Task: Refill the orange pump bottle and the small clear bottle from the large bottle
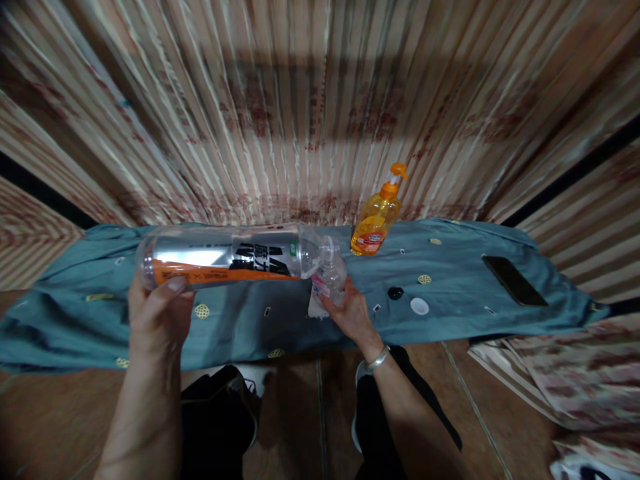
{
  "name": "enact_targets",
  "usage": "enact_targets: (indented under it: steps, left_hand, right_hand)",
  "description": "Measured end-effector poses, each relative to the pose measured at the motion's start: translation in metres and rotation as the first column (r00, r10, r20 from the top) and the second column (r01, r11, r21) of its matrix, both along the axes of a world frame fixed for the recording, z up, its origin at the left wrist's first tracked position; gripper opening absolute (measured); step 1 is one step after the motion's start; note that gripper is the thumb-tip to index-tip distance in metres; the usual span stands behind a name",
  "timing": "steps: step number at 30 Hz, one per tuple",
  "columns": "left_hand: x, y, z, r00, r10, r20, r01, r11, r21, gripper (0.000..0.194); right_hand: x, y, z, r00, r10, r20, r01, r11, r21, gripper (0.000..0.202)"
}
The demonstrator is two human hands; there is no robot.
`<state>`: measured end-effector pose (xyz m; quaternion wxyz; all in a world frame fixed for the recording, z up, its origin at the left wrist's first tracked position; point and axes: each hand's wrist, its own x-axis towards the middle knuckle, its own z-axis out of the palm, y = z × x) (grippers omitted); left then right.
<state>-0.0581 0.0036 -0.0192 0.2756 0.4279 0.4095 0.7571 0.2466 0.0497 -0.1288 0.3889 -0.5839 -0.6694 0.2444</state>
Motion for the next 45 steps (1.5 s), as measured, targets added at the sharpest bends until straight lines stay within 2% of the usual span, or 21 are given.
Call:
enact_targets:
  steps: [5,12,19,23,27,32,37,45]
  left_hand:
    - [-0.002,-0.001,-0.0008,1.0,-0.012,-0.024,0.012,1.0,-0.006,0.061]
    - [-0.0034,-0.0009,-0.003,1.0,0.006,0.001,-0.006,1.0,-0.015,0.067]
    - [-0.0034,-0.0006,-0.0021,1.0,0.004,-0.024,-0.004,1.0,-0.001,0.067]
    - [-0.0025,-0.0014,-0.0009,1.0,0.003,-0.008,-0.004,1.0,-0.019,0.066]
    - [-0.0024,-0.0016,-0.0019,1.0,0.02,0.017,-0.02,1.0,-0.01,0.076]
    - [-0.0027,-0.0027,-0.0019,0.999,-0.001,-0.038,0.001,1.0,-0.002,0.065]
    - [0.0002,-0.0024,0.0021,0.997,0.023,0.072,-0.022,1.0,-0.008,0.075]
    - [0.0001,-0.0017,0.0028,0.997,0.015,0.071,-0.016,1.0,0.002,0.064]
  right_hand:
    - [-0.0008,0.0001,0.0004,1.0,0.002,-0.014,-0.002,1.0,0.005,0.048]
    - [-0.0003,0.0005,0.0007,1.0,0.001,-0.02,-0.001,1.0,0.0,0.051]
    - [-0.0006,-0.0002,0.0009,0.999,-0.008,-0.033,0.008,1.0,0.007,0.041]
    - [-0.0008,0.0001,0.0018,1.0,-0.004,-0.021,0.004,1.0,-0.015,0.047]
    - [-0.0014,-0.0002,0.0014,1.0,-0.001,-0.022,0.001,1.0,-0.008,0.049]
    - [0.0,-0.0002,-0.0007,1.0,0.006,0.005,-0.006,1.0,-0.009,0.05]
    - [0.0005,0.0004,-0.0017,1.0,-0.005,0.022,0.005,1.0,0.002,0.049]
    - [-0.0004,0.0007,-0.0026,1.0,-0.001,-0.008,0.001,1.0,-0.003,0.048]
